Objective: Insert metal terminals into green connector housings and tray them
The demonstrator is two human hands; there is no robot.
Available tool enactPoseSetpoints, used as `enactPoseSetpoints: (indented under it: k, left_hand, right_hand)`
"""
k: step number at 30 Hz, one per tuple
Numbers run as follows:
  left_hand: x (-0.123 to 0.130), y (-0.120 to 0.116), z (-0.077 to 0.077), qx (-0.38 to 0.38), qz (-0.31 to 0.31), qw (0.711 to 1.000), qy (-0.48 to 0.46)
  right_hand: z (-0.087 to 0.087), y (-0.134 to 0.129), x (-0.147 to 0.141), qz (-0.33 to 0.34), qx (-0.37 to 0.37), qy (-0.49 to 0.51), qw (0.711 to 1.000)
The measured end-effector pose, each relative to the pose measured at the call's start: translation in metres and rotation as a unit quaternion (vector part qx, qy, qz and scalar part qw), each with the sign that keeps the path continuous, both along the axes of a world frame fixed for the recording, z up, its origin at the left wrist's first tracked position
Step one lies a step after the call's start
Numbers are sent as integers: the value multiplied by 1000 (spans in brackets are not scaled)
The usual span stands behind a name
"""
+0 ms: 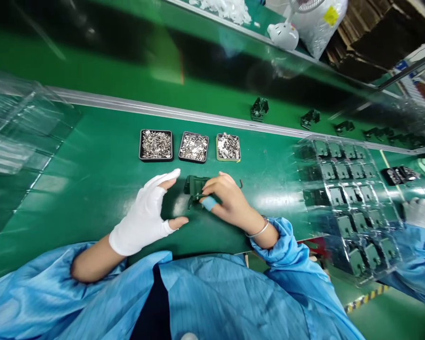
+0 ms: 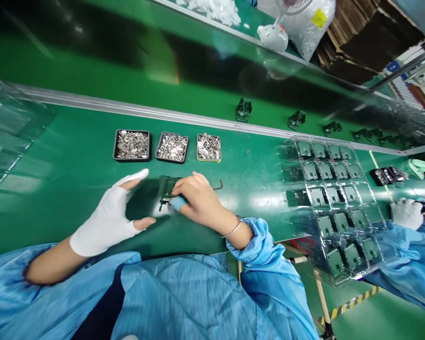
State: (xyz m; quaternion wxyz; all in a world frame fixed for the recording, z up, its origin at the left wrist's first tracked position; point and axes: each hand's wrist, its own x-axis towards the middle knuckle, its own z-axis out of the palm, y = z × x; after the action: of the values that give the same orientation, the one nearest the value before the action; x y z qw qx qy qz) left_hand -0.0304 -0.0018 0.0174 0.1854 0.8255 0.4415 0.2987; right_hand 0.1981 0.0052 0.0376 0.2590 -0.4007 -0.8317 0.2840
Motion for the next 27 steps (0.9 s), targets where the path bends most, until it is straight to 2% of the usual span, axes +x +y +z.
enactPoseSetpoints:
  k: [2,4,5,7,9,10,12,14,16,18,21,23,25,27]
  left_hand:
    - [1,3,-1,21,-1,999,36]
    - [3,6,-2,26,-20,997,69]
    - [3,7,-2,23,-31,996,77]
    - [4,9,-3,13,-43,996,79]
    - [4,9,-4,17,-41,996,71]
    - [5,9,-5,23,-40,997,68]
    - [5,8,-7,40,-40,996,67]
    - [4,7,-10,55,-45,995,68]
    - [1,7,-11,59,-50,995,63]
    - [-1,7,-10,52,-42,997,40]
    - [-3,11,4,28,11,999,-17]
    - [1,14,19,-1,45,998,-48]
    - [8,17,37,-55,38,995,-75]
    - [16,17,51,-133,-8,985,-109]
  right_hand:
    - [4,-3,-1,71,60,-70,993]
    - [6,3,5,113,79,-87,987]
    - [7,11,11,94,76,-82,989]
    - [6,36,27,-25,62,-74,995]
    - [3,66,43,-165,45,-103,980]
    - [1,80,50,-198,34,-135,970]
    - [-4,100,58,-234,19,-189,954]
    - [-9,110,60,-248,19,-206,946]
    - [-12,110,61,-255,27,-163,953]
    - [-11,106,61,-262,15,-54,964]
    - [-4,91,54,-239,-49,153,958]
    - [3,74,38,-179,-73,236,952]
    - [11,53,18,-101,-52,252,961]
    - [17,33,0,-27,9,235,972]
